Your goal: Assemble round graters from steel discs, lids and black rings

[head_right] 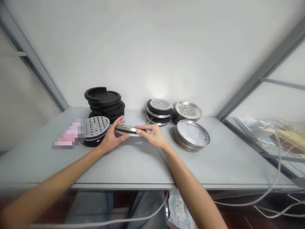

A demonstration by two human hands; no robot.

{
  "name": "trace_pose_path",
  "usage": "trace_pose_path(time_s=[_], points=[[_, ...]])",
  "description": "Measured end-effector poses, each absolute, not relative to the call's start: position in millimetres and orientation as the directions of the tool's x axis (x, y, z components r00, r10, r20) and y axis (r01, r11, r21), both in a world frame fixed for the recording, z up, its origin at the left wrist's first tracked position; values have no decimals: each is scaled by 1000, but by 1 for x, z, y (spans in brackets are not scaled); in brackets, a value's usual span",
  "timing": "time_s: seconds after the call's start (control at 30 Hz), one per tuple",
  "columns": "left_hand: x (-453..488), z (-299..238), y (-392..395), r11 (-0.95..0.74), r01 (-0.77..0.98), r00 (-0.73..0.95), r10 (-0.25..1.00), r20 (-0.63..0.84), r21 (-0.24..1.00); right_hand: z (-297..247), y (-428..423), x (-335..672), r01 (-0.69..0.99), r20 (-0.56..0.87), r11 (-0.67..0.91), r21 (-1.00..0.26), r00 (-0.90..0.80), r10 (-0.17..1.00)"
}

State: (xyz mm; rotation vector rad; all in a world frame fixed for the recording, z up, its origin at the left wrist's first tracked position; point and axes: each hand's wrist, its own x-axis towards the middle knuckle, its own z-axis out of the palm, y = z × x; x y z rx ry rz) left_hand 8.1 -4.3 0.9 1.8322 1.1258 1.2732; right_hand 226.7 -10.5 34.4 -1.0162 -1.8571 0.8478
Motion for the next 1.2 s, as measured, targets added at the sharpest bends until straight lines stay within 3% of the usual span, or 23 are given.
trace_pose_path(time_s=[0.47,0.63,0.93,1.1,1.2], points=[[7,-10,3,-368,209,187,924,333,906,36,-16,222,379,392,469,-798,-265,881],[6,-7,0,-418,305,220,905,364,856,37,-14,226,342,388,460,-819,-260,884],[1,-1,-5,-536,488,404,838,366,688,23,2,232,256,486,455,-853,74,871],[-2,-5,-5,-604,525,517,786,338,600,23,7,239,252,526,462,-851,376,763],[-3,-5,-6,-617,540,526,779,343,572,25,8,244,198,496,459,-866,454,740]])
